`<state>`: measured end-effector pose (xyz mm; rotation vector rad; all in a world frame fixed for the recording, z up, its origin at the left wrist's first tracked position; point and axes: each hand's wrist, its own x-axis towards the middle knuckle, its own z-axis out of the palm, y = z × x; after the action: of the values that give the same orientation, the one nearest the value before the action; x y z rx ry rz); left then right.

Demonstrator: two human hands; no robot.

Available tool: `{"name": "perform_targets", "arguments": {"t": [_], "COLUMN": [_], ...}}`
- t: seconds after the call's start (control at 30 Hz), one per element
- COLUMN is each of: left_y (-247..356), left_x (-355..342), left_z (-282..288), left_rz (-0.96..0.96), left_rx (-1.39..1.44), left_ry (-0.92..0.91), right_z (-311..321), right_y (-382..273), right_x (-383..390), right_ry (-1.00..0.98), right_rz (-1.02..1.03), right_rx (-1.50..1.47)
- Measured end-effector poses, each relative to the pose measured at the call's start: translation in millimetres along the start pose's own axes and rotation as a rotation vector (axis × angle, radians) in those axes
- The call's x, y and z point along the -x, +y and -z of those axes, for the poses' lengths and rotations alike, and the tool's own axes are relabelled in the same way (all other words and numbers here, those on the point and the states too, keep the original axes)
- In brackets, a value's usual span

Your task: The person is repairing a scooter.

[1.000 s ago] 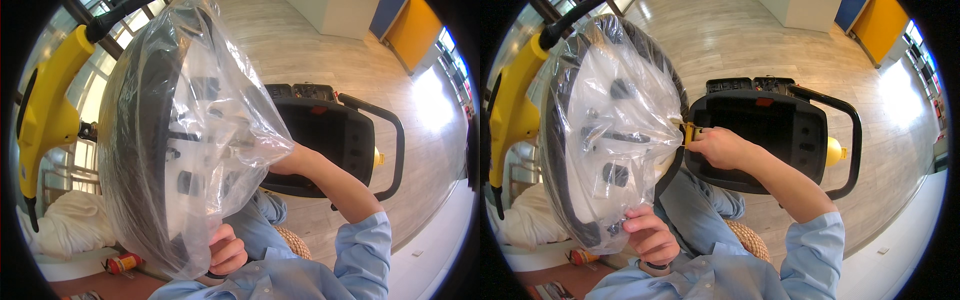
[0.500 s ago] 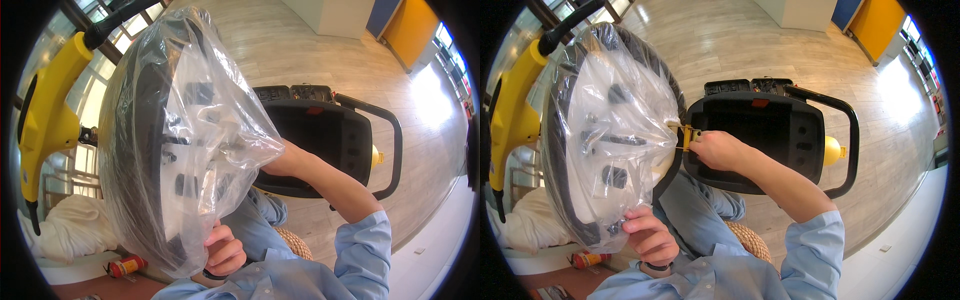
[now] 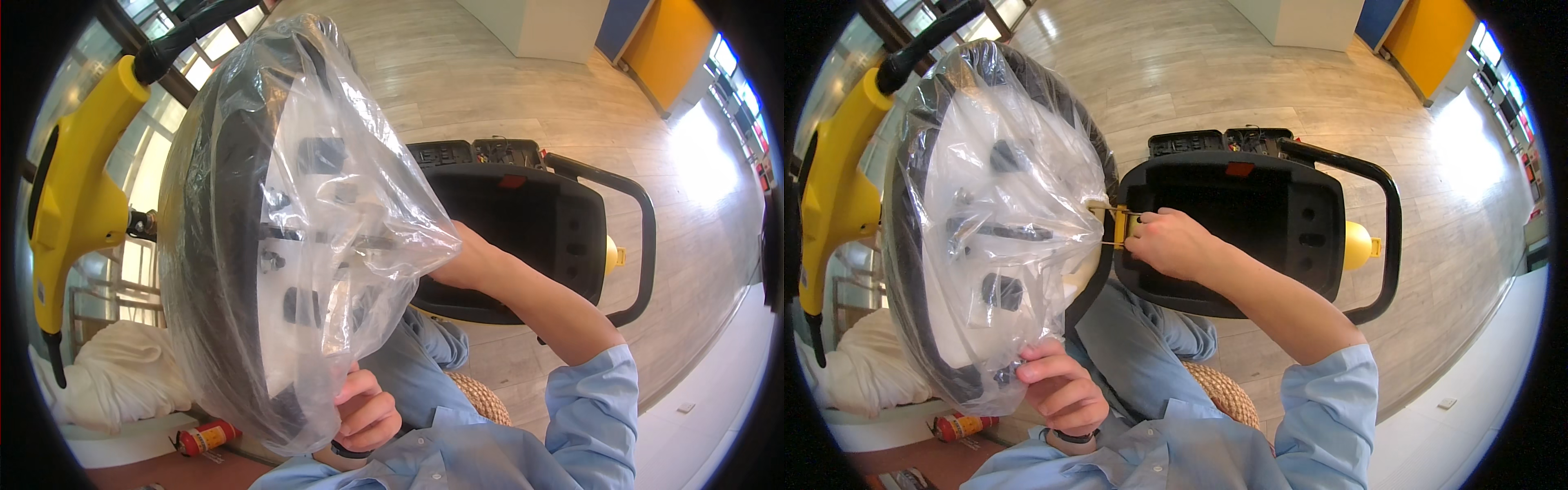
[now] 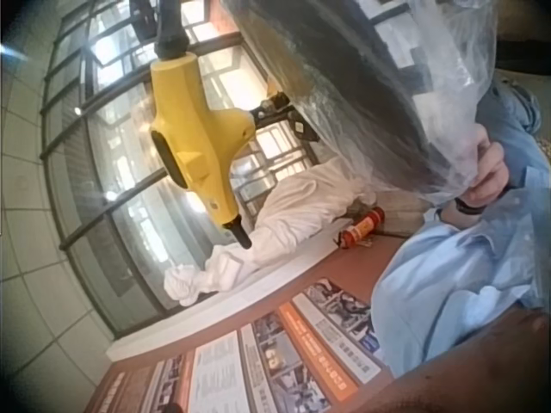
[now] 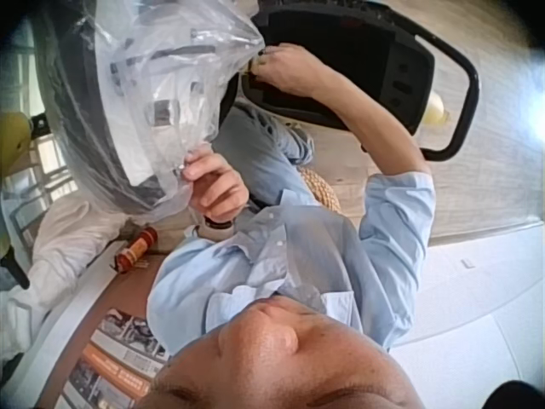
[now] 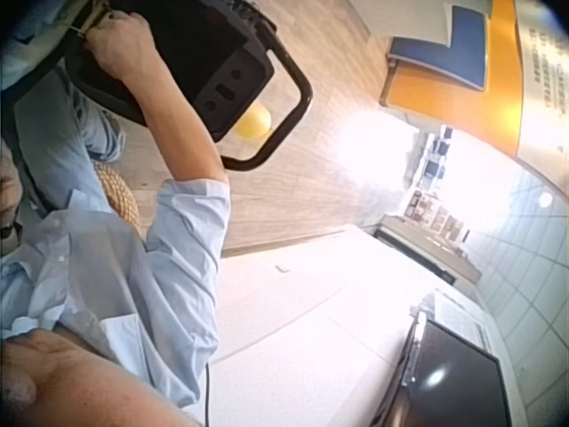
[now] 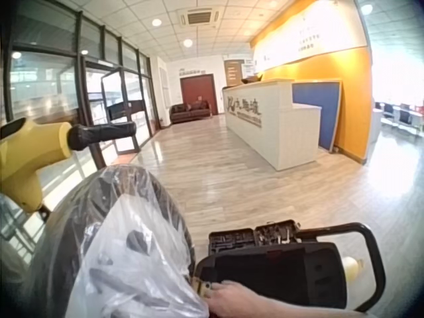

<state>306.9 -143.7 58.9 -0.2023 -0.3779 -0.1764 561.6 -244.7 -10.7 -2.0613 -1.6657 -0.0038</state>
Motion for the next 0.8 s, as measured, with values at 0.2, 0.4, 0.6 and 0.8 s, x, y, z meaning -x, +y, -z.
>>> {"name": "perform_targets", "arguments": {"t": [0.2,0.4,0.6,0.8], "left_y": [-1,-1,0,1], "left_x": [0,1,2,3], "left_z": [-1,-2,-1,1], "left_rz": [-0.011,-0.003,0.0,0.004], "left_rx": [0.004,-0.001,0.01,0.022], "left_ry": [0.015,0.014,0.01,0.011], "right_z": [18,28,15,1], "right_y": [-4,0,2,2], "right_x": [1,1,0,0], "right_ry": [-0.041,-0.13,-0.263,-0.219], "right_rz": [0.061,-0.103,-0.132,-0.161], "right_rx": [0.046,0.093,0.086,0.037]}}
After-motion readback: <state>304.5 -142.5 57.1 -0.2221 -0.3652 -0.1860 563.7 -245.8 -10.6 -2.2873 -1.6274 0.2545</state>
